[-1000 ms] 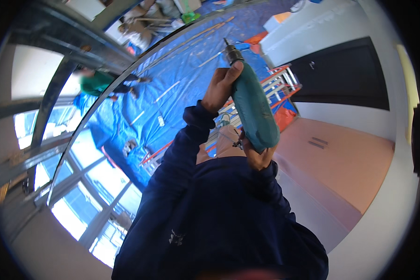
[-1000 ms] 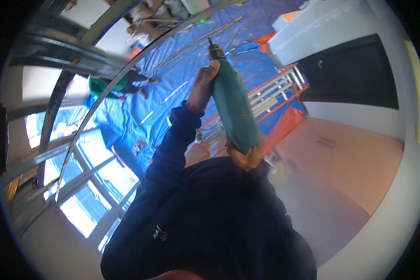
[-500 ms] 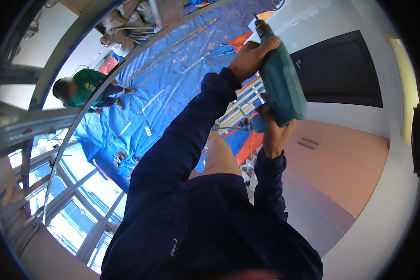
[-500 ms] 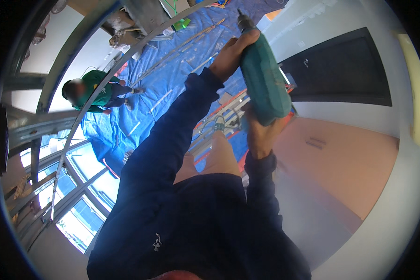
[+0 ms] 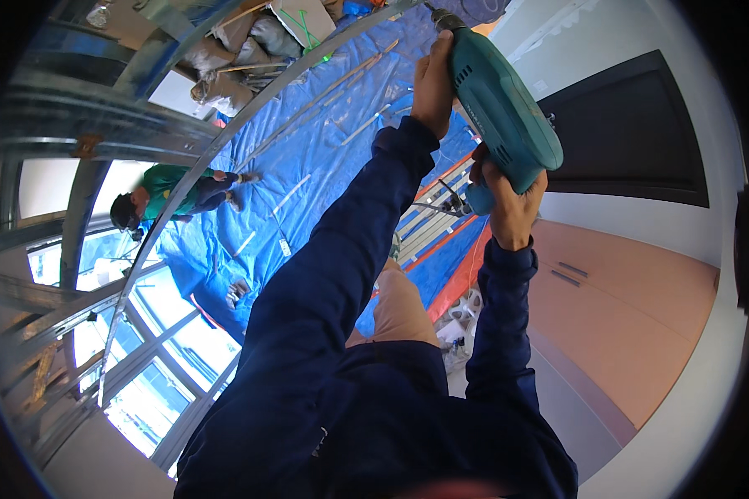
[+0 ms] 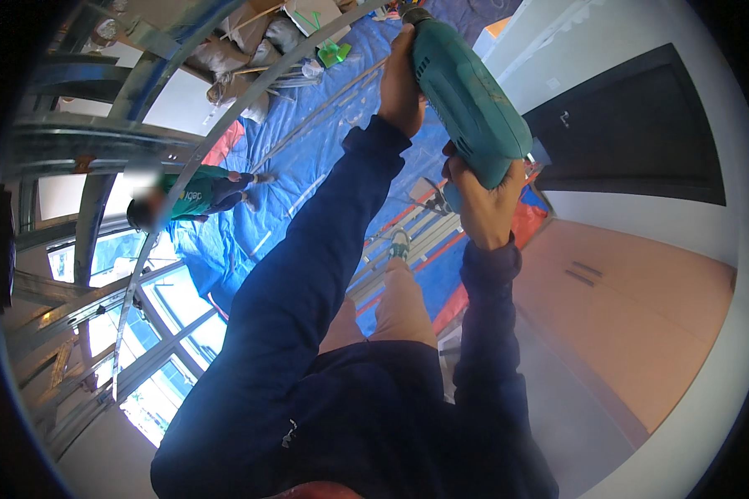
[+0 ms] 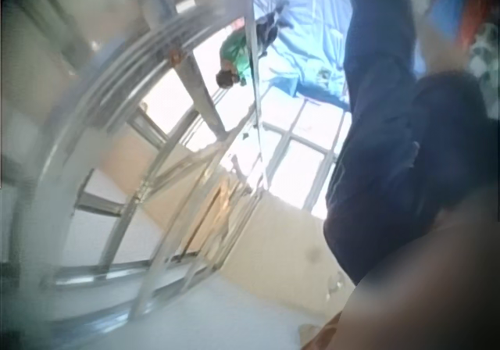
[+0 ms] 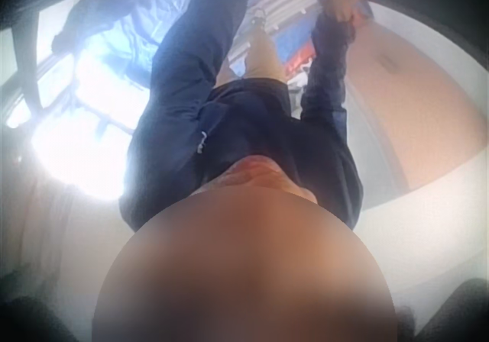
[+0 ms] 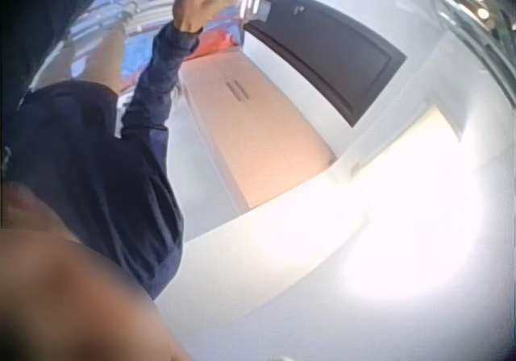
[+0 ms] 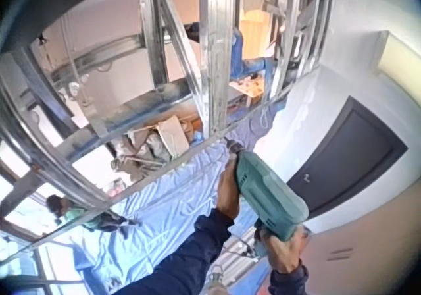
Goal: The person uses a corded drill to drive screws into a metal ceiling framework. They repeatedly position the drill, drive screws, and reposition to continue along the frame. A second person is visible below on the floor.
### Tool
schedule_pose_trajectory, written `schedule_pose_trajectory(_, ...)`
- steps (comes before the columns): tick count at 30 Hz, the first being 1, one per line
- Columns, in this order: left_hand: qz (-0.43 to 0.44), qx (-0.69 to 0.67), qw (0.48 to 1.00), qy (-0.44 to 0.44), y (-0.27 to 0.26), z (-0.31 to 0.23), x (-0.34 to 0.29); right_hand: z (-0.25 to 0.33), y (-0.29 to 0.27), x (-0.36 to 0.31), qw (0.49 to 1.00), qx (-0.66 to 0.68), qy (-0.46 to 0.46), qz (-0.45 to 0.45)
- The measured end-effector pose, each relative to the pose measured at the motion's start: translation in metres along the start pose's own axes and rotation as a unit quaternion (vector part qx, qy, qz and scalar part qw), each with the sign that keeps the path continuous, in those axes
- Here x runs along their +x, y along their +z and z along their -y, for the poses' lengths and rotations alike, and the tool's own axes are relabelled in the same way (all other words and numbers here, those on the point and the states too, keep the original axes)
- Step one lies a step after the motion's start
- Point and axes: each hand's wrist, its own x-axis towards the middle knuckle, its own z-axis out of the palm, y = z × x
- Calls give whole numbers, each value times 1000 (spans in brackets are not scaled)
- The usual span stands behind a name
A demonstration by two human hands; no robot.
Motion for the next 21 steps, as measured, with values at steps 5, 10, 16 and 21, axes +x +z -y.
schedule_pose_trajectory(5,-11,-5,1000,6,11,-2,-4,6,-16,9,999,26,11,37)
schedule_pose_trajectory(10,-60,-12,998,36,17,-3,-3,4,-18,14,998,33,9,49)
schedule_pose_trajectory(16,-65,-17,997,36,19,-7,-6,5,-19,12,999,23,26,36)
schedule_pose_trajectory(21,-64,-18,997,33,23,-11,-7,5,-20,14,998,28,19,43)
